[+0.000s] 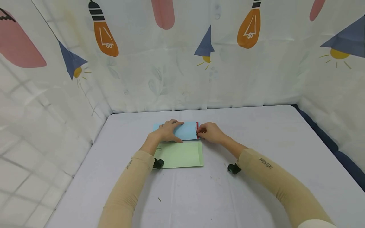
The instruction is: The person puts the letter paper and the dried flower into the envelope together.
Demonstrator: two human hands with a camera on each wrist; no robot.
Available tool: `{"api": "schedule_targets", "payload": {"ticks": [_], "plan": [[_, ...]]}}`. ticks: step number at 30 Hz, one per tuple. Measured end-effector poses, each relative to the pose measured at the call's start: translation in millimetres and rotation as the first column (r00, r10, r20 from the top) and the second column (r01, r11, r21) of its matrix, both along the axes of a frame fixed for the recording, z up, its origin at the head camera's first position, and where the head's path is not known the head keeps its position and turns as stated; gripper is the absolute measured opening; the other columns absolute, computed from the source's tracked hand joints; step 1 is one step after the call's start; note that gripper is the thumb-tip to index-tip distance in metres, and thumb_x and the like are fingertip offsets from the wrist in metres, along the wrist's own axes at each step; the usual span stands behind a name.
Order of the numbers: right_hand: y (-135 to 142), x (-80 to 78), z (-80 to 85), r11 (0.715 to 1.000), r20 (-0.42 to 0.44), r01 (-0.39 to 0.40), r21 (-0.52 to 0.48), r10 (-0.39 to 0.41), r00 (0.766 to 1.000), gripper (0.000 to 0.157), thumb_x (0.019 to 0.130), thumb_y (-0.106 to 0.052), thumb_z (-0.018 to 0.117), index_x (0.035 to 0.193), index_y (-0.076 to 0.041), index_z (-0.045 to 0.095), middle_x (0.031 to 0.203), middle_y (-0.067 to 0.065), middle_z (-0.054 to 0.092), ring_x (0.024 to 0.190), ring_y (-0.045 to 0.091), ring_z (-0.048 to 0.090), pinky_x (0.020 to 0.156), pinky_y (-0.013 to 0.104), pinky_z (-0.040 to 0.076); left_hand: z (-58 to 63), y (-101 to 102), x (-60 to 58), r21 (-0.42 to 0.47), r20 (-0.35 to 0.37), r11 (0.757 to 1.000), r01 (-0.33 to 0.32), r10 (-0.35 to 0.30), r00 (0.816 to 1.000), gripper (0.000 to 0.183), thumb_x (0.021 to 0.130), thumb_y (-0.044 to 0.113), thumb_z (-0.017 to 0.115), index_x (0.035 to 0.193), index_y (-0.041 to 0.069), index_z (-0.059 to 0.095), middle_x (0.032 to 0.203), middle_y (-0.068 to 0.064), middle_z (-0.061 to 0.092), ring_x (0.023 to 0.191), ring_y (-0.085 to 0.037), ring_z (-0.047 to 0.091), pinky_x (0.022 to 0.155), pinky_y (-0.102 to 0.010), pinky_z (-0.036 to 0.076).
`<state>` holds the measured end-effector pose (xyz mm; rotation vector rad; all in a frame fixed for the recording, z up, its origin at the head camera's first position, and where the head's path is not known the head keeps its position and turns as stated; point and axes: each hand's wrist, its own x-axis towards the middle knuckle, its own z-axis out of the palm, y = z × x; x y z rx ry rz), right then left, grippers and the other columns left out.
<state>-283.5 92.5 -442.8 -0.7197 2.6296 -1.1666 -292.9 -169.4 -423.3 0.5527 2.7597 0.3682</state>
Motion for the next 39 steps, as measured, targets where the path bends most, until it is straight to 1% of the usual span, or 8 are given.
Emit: {"api": "schedule_targets", "payload": {"ticks": [7, 11, 15, 21, 24, 28, 32, 39], "plan": [[0.2, 5.7, 2.0, 0.998, 0.006, 0.050, -0.025, -0.049, 0.999, 0.019, 0.098, -0.002, 0.063, 0.114, 0.001, 0.071, 0.106, 0.010, 0.073, 0.084, 0.016, 0.068, 0.068, 0.028, 0.055, 0.4, 0.4, 0.0, 0.002, -0.002, 1.000, 0.002, -0.002, 1.000, 0.097, 0.086, 0.049, 0.082, 0.164, 0.025, 0.030, 0.164, -0.012, 0.025, 0.149, -0.036, 0.024, 0.113, -0.066, 0.023], [-0.2, 8.1, 3.8, 0.992, 0.085, 0.106, -0.064, -0.101, 0.991, 0.026, 0.099, 0.000, 0.056, 0.122, 0.002, 0.067, 0.115, 0.013, 0.072, 0.088, 0.019, 0.070, 0.067, 0.028, 0.053, 0.0, 0.2, -0.9, 0.000, -0.007, 1.000, 0.005, -0.005, 1.000, 0.097, 0.085, 0.049, 0.082, 0.164, 0.026, 0.029, 0.164, -0.012, 0.025, 0.150, -0.036, 0.024, 0.114, -0.066, 0.023], [-0.3, 7.3, 4.7, 0.978, 0.212, 0.169, -0.126, -0.139, 0.967, 0.030, 0.101, 0.001, 0.053, 0.129, 0.003, 0.063, 0.121, 0.015, 0.070, 0.092, 0.021, 0.069, 0.069, 0.028, 0.054, -1.1, 0.3, -1.9, 0.000, -0.007, 1.000, 0.008, -0.008, 1.000, 0.097, 0.085, 0.049, 0.082, 0.164, 0.025, 0.029, 0.165, -0.013, 0.025, 0.150, -0.036, 0.024, 0.114, -0.067, 0.023], [2.5, 4.2, 7.3, 0.939, 0.398, 0.262, -0.221, -0.158, 0.904, 0.035, 0.102, -0.004, 0.055, 0.136, 0.004, 0.058, 0.126, 0.015, 0.070, 0.099, 0.023, 0.068, 0.075, 0.029, 0.052, -1.2, 1.0, -1.8, -0.007, 0.004, 1.000, 0.003, -0.003, 1.000, 0.097, 0.086, 0.049, 0.081, 0.164, 0.026, 0.029, 0.165, -0.012, 0.024, 0.150, -0.035, 0.023, 0.114, -0.065, 0.023], [3.6, 1.7, 6.5, 0.923, 0.463, 0.291, -0.254, -0.148, 0.874, 0.036, 0.103, -0.009, 0.057, 0.137, 0.004, 0.057, 0.123, 0.015, 0.071, 0.100, 0.023, 0.068, 0.078, 0.030, 0.050, -0.4, 1.2, -1.3, -0.003, 0.001, 1.000, 0.002, -0.002, 1.000, 0.097, 0.086, 0.048, 0.081, 0.164, 0.026, 0.029, 0.165, -0.012, 0.025, 0.150, -0.036, 0.023, 0.114, -0.066, 0.023], [2.0, -0.7, 5.5, 0.909, 0.518, 0.316, -0.273, -0.138, 0.844, 0.038, 0.103, -0.013, 0.060, 0.138, 0.001, 0.058, 0.123, 0.014, 0.071, 0.103, 0.021, 0.069, 0.081, 0.030, 0.049, 0.9, 1.1, -1.3, -0.007, 0.004, 1.000, 0.003, -0.003, 1.000, 0.097, 0.085, 0.049, 0.082, 0.164, 0.026, 0.029, 0.165, -0.012, 0.025, 0.150, -0.035, 0.023, 0.114, -0.065, 0.023], [-2.9, 0.3, 7.2, 0.908, 0.537, 0.323, -0.267, -0.138, 0.832, 0.040, 0.102, -0.014, 0.061, 0.140, 0.000, 0.057, 0.129, 0.014, 0.069, 0.106, 0.020, 0.068, 0.081, 0.029, 0.050, 1.5, 1.3, -1.9, -0.012, 0.008, 1.000, 0.005, -0.005, 1.000, 0.097, 0.085, 0.050, 0.081, 0.164, 0.026, 0.029, 0.165, -0.012, 0.025, 0.150, -0.035, 0.023, 0.114, -0.064, 0.023], [-7.9, 1.2, 6.8, 0.907, 0.535, 0.323, -0.271, -0.137, 0.833, 0.042, 0.103, -0.012, 0.058, 0.142, 0.001, 0.054, 0.129, 0.015, 0.066, 0.102, 0.020, 0.067, 0.078, 0.028, 0.051, 2.0, 2.0, -1.2, -0.008, 0.017, 1.000, 0.002, -0.001, 1.000, 0.097, 0.086, 0.049, 0.081, 0.164, 0.026, 0.029, 0.165, -0.012, 0.024, 0.151, -0.035, 0.022, 0.115, -0.065, 0.022]]}}
